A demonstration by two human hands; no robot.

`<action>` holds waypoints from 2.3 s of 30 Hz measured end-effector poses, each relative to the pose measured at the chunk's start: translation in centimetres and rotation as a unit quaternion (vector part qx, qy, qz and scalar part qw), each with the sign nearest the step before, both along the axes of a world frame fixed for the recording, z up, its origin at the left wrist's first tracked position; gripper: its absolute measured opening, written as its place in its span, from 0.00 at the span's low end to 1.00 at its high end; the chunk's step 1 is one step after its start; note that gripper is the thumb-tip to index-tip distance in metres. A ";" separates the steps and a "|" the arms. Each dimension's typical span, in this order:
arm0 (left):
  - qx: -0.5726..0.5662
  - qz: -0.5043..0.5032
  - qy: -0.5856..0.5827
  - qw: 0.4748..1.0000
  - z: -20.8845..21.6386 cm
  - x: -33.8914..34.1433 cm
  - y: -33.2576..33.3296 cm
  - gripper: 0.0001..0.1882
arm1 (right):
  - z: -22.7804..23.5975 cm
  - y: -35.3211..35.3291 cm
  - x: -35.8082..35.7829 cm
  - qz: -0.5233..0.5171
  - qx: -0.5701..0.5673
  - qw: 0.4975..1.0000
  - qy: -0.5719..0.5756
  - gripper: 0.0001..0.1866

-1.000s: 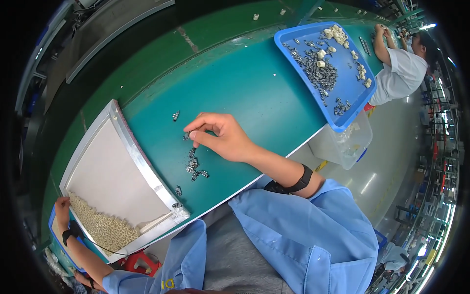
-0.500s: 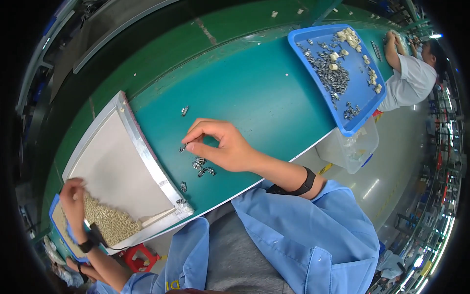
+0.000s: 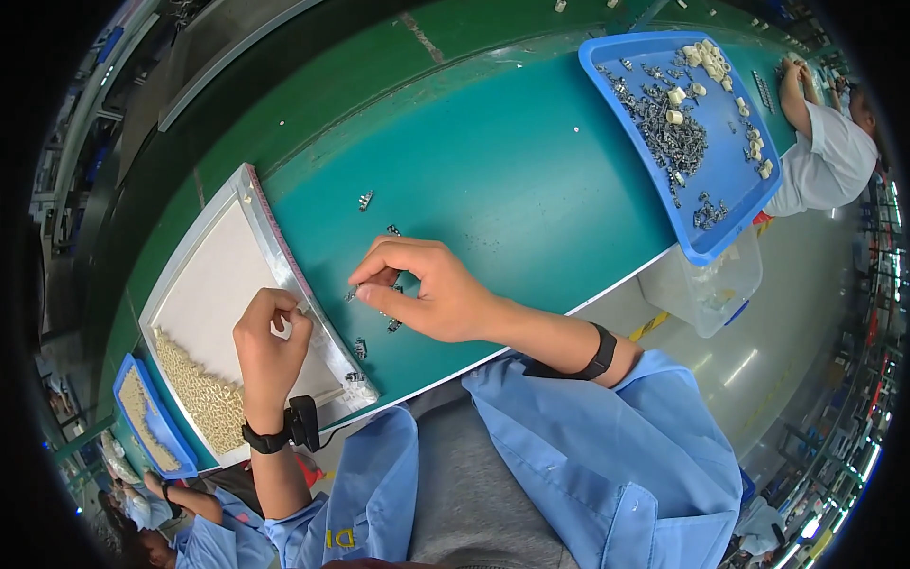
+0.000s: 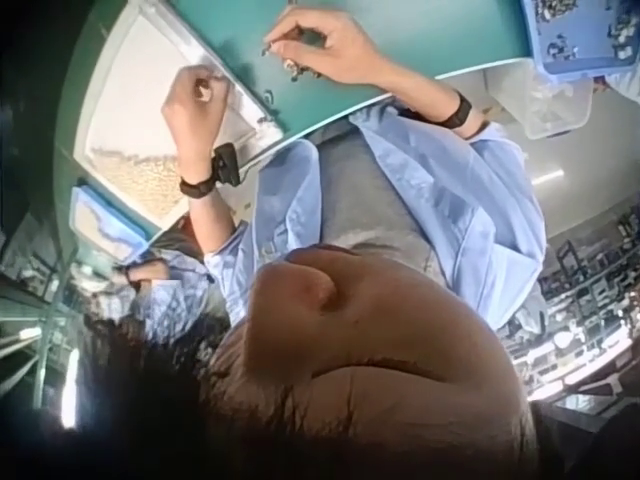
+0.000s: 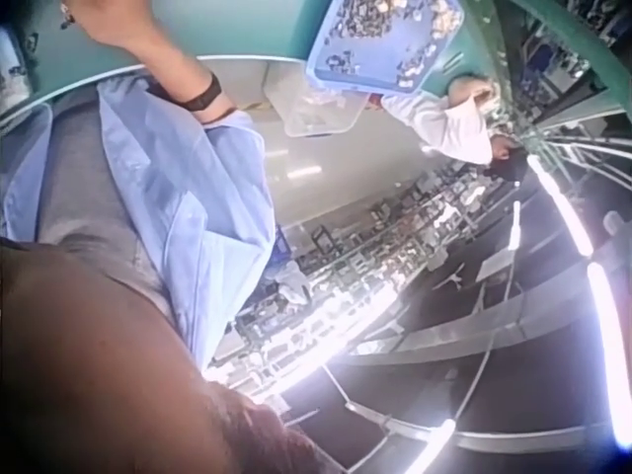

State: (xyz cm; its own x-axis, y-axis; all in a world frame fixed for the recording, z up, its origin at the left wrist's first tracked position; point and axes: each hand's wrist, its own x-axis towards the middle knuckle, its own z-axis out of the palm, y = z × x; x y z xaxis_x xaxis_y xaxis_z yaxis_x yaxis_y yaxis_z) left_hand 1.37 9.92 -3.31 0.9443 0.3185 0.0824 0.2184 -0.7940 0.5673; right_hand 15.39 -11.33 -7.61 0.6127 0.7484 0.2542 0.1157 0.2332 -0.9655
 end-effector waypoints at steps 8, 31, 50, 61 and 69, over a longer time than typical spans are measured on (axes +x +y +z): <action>0.005 -0.045 -0.079 0.996 -0.7 -0.6 -0.7 0.12 | -0.4 -0.2 0.2 -0.008 -0.007 0.999 0.033 0.05; -0.025 0.008 -0.190 0.981 2.3 -1.5 -5.9 0.15 | 4.0 1.3 -1.8 -0.061 0.100 0.956 -0.270 0.09; -0.059 -0.018 -0.332 0.941 1.4 -1.1 -8.0 0.19 | 5.8 0.1 0.2 -0.128 0.118 0.873 -0.456 0.18; -0.083 -0.022 -0.369 0.926 0.3 -1.5 -8.2 0.22 | 6.2 0.0 -0.7 -0.134 0.070 0.880 -0.450 0.20; -0.082 -0.024 -0.372 0.924 0.2 -1.4 -8.5 0.23 | 6.1 0.2 -1.1 -0.144 0.065 0.883 -0.443 0.20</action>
